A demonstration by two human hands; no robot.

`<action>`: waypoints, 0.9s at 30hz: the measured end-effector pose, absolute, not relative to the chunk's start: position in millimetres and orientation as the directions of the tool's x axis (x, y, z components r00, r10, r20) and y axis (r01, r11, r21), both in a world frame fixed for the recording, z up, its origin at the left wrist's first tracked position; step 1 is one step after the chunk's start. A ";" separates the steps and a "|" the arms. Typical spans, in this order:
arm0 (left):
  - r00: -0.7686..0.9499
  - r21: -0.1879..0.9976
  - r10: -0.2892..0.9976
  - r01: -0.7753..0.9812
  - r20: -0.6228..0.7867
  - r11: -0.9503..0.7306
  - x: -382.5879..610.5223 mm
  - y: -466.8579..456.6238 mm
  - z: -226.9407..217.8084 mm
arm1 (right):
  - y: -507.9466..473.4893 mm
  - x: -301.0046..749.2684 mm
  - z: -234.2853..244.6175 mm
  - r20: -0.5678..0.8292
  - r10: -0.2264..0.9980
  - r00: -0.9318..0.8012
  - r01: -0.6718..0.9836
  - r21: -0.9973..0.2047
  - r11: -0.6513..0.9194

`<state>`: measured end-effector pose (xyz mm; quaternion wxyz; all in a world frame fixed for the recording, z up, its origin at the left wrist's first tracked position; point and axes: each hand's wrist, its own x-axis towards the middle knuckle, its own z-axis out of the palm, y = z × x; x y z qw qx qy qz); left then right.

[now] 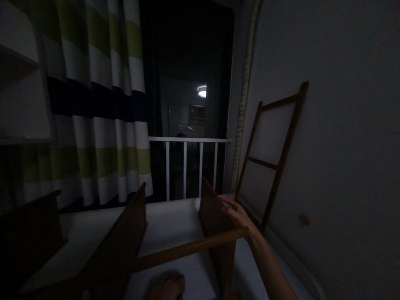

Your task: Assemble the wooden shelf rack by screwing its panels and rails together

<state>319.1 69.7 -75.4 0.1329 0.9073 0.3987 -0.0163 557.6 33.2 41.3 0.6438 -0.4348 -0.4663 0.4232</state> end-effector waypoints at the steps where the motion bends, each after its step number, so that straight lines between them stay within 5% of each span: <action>1: 0.678 0.229 0.725 0.730 -0.120 -0.644 321.4 71.7 -76.4 | 33.5 558.2 40.8 0.233 0.952 0.198 -0.143 -0.954 0.263; 7: 0.686 0.263 0.728 0.703 -0.001 -0.661 325.3 81.6 -87.9 | 40.2 559.8 34.3 0.252 0.950 0.182 -0.162 -0.946 0.282; 20: 0.584 0.719 0.801 0.501 0.131 -0.482 320.9 95.8 -101.4 | 38.3 556.5 36.0 0.203 0.959 0.198 -0.205 -0.948 0.243; 24: 0.438 0.875 0.839 0.199 0.323 -0.441 338.7 103.6 -81.1 | 39.2 556.2 35.1 0.213 0.959 0.187 -0.196 -0.949 0.249; 27: 0.345 0.854 0.809 0.035 0.477 -0.519 361.1 105.7 -40.4 | 39.2 556.7 34.7 0.231 0.955 0.184 -0.150 -0.954 0.259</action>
